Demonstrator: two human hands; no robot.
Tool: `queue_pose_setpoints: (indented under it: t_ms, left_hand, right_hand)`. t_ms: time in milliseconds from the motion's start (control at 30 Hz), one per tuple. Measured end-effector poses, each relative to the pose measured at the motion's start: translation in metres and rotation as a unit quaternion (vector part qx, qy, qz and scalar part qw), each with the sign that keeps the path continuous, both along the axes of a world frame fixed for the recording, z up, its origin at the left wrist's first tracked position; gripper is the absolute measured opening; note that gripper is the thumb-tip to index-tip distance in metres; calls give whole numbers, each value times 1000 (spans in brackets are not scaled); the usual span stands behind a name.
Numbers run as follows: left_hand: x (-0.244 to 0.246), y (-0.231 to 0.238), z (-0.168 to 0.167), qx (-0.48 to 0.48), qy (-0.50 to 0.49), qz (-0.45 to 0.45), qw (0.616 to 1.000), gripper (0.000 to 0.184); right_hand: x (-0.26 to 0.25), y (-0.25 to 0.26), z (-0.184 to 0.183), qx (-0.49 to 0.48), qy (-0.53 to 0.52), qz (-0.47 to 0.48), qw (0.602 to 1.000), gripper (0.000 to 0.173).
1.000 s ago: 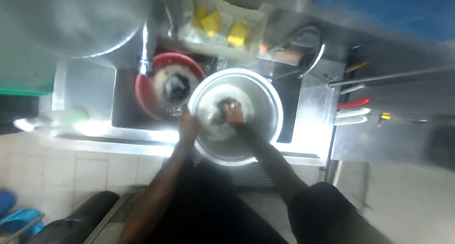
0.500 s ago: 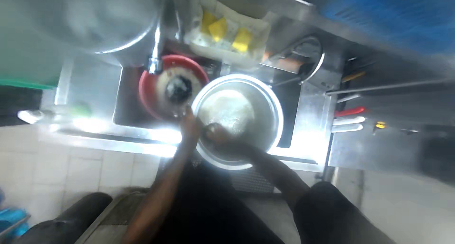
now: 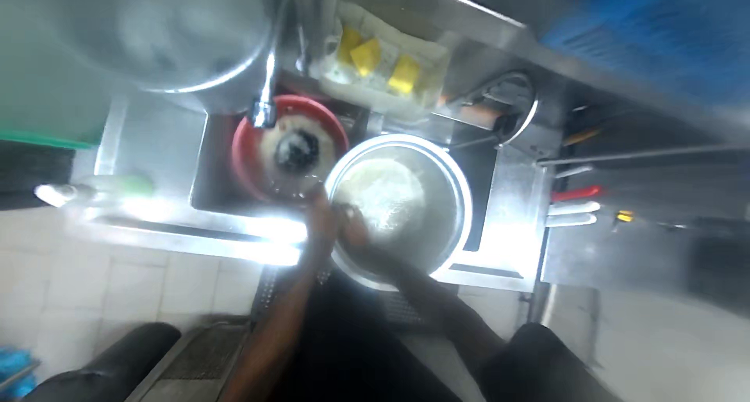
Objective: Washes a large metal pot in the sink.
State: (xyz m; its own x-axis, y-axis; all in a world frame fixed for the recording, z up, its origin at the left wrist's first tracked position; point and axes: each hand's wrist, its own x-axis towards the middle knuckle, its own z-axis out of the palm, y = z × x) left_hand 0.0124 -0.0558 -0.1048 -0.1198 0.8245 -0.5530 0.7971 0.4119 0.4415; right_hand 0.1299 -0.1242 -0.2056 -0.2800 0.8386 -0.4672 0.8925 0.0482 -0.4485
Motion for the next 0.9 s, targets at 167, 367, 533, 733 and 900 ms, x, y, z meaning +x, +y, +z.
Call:
queue_pose_setpoints:
  t_ms: [167,367,533,733,900]
  left_hand:
    - [2,-1,-9,-8,3,-2,1000,65]
    - [-3,-14,-11,30,-20,-12,999,61]
    - [1,-13,-12,43,-40,14,998,55]
    - [2,-13,-12,44,-51,4,998,54]
    - [-8,-16,-8,28,-67,-22,997,63]
  right_hand:
    - [23,68,5,-39,137,-83,986,38]
    - [131,112,2,93,-164,-10,982,52]
    - [123,-33,34,-124,-279,-138,942,63]
    - [59,-40,65,-276,-51,-117,953,82]
    - [96,-43,41,-204,-77,-12,976,101]
